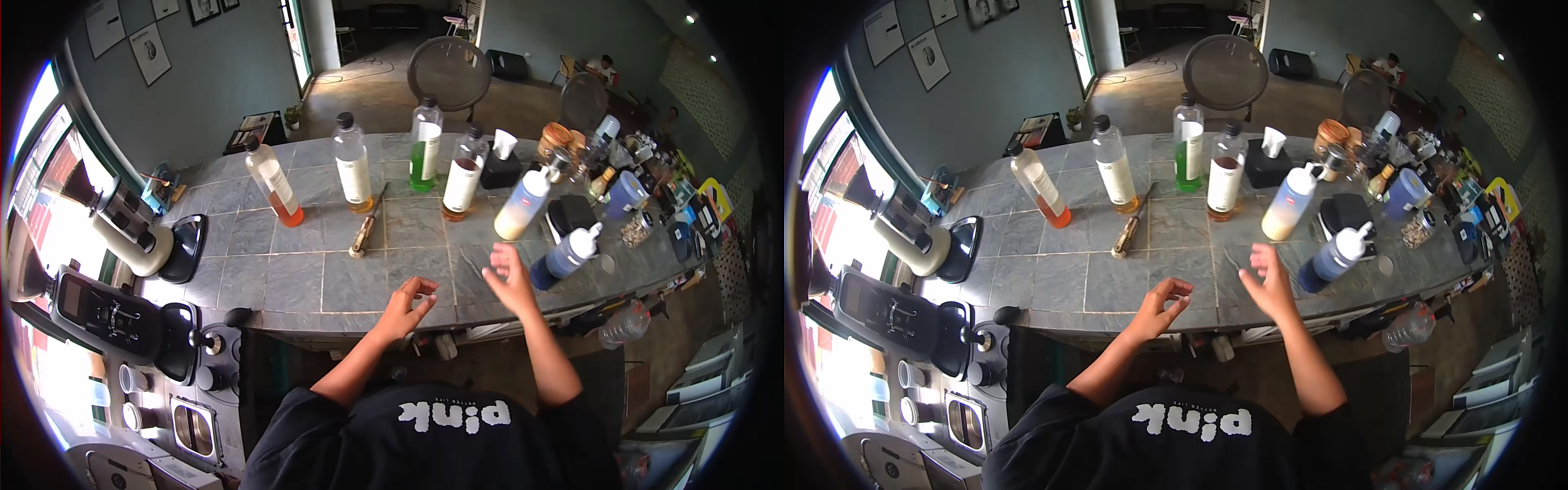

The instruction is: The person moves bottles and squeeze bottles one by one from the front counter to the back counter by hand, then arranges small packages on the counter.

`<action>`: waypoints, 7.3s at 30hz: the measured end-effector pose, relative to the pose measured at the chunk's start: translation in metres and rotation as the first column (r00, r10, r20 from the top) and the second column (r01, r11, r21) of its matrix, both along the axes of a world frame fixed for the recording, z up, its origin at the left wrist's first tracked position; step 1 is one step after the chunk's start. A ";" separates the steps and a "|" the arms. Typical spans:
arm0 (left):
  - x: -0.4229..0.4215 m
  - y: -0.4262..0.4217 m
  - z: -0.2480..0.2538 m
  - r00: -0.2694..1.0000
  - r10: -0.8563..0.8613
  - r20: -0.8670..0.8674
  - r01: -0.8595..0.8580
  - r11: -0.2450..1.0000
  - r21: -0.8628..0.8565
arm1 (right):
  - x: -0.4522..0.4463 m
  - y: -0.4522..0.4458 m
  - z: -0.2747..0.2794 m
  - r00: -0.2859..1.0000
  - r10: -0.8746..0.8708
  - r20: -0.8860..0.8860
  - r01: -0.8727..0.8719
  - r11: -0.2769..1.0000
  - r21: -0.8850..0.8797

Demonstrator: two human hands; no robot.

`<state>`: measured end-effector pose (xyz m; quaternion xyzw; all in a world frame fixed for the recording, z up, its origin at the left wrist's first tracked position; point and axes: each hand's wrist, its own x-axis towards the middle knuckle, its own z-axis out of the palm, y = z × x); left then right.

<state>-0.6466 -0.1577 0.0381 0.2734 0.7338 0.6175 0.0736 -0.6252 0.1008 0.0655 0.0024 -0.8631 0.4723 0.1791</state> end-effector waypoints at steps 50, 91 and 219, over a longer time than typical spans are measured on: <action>0.080 0.103 0.005 0.622 -0.778 -0.088 0.778 0.627 -0.044 | 0.199 -0.078 0.073 0.755 -0.633 -0.171 0.593 0.770 -0.235; 0.776 0.127 0.010 -0.889 -0.455 -0.056 0.456 -0.890 -0.011 | 0.813 -0.300 0.100 -0.755 -0.646 0.114 0.655 -0.753 0.070; 0.392 0.008 -0.024 0.725 -0.679 -0.115 0.645 0.728 -0.232 | 0.560 -0.074 -0.005 0.879 -0.412 0.239 0.433 0.900 -0.043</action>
